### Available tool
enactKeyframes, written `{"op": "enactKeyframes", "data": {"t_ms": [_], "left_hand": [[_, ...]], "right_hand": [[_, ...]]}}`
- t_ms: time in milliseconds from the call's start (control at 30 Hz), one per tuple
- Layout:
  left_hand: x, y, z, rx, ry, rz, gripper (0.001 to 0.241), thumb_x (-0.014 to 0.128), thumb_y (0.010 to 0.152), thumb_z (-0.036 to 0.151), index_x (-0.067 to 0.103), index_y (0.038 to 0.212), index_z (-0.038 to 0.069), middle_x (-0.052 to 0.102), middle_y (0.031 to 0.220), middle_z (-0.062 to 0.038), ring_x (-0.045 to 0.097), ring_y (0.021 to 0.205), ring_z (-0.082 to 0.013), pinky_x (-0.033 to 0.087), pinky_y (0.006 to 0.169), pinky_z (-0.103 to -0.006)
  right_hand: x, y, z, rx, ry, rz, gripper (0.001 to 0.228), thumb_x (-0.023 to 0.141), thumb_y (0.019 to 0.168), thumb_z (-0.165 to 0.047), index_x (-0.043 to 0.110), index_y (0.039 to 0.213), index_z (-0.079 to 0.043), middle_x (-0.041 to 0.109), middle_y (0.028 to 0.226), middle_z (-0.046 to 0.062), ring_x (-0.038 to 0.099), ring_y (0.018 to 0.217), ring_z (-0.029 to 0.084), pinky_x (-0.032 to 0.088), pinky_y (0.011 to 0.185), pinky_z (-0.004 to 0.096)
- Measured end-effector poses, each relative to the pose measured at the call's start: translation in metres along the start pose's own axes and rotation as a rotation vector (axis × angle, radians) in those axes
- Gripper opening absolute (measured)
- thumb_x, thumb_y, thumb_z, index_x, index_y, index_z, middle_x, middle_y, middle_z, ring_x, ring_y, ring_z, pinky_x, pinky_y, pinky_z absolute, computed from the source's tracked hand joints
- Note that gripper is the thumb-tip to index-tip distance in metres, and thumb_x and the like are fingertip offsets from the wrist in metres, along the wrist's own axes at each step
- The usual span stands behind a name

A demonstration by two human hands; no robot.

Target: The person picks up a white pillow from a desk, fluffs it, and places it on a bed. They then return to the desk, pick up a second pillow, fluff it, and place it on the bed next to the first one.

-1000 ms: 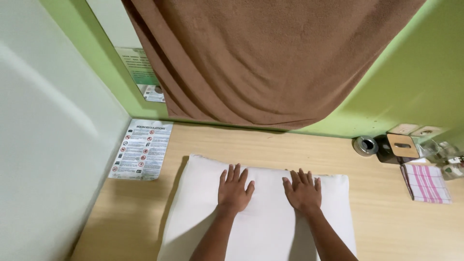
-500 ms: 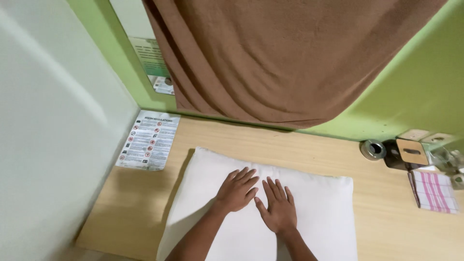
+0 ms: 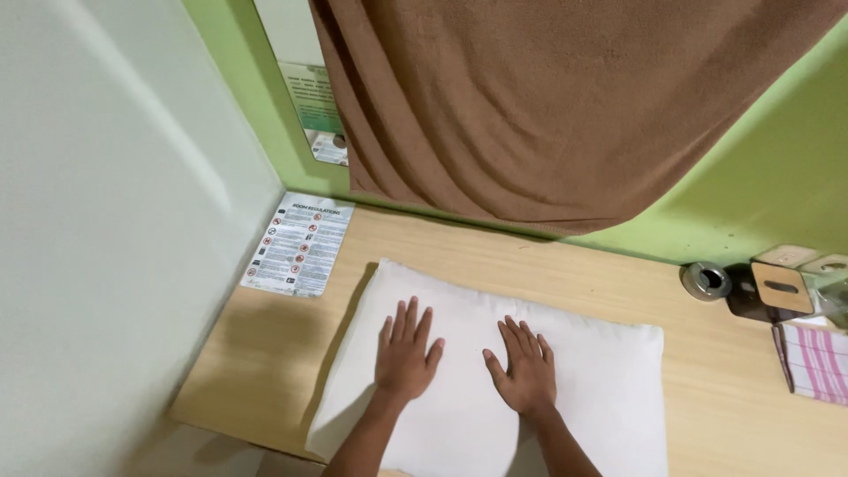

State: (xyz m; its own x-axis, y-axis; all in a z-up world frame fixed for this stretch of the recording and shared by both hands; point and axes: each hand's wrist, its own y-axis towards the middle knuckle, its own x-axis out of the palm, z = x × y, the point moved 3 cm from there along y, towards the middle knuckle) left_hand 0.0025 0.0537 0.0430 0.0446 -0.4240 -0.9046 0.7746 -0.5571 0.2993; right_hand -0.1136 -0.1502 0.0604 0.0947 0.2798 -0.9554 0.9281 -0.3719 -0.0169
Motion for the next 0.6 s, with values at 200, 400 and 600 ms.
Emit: {"op": "enactKeyframes", "data": {"t_ms": [200,400,600], "left_hand": [[-0.019,-0.035,0.055,0.102,-0.076,-0.091,0.066,0.048,0.103,0.047,0.041,0.154,0.005,0.023,0.166,-0.021,0.017,0.154,-0.0377,0.015,0.119,-0.0586],[-0.019,-0.034,0.058,0.081,-0.106,-0.086,0.067,0.051,0.099,0.046,0.042,0.154,0.009,0.024,0.166,-0.018,0.019,0.153,-0.0367,0.016,0.118,-0.0583],[-0.012,-0.03,0.058,0.046,-0.086,-0.109,0.066,0.051,0.099,0.047,0.04,0.155,0.013,0.022,0.167,-0.014,0.017,0.154,-0.0339,0.015,0.119,-0.0563]], "right_hand": [[-0.003,-0.001,-0.002,-0.014,-0.003,0.014,0.07,0.045,0.097,-0.058,0.042,0.154,-0.018,0.034,0.165,0.0,0.024,0.155,0.018,0.012,0.125,0.044],[-0.015,-0.025,-0.016,-0.032,0.0,0.017,0.068,0.044,0.098,-0.055,0.04,0.155,-0.017,0.031,0.166,0.003,0.02,0.156,0.023,0.009,0.125,0.047],[-0.026,-0.059,-0.003,-0.188,-0.104,-0.065,0.071,0.042,0.1,-0.056,0.031,0.159,-0.019,0.023,0.169,0.002,0.015,0.156,0.024,0.01,0.124,0.046]]}}
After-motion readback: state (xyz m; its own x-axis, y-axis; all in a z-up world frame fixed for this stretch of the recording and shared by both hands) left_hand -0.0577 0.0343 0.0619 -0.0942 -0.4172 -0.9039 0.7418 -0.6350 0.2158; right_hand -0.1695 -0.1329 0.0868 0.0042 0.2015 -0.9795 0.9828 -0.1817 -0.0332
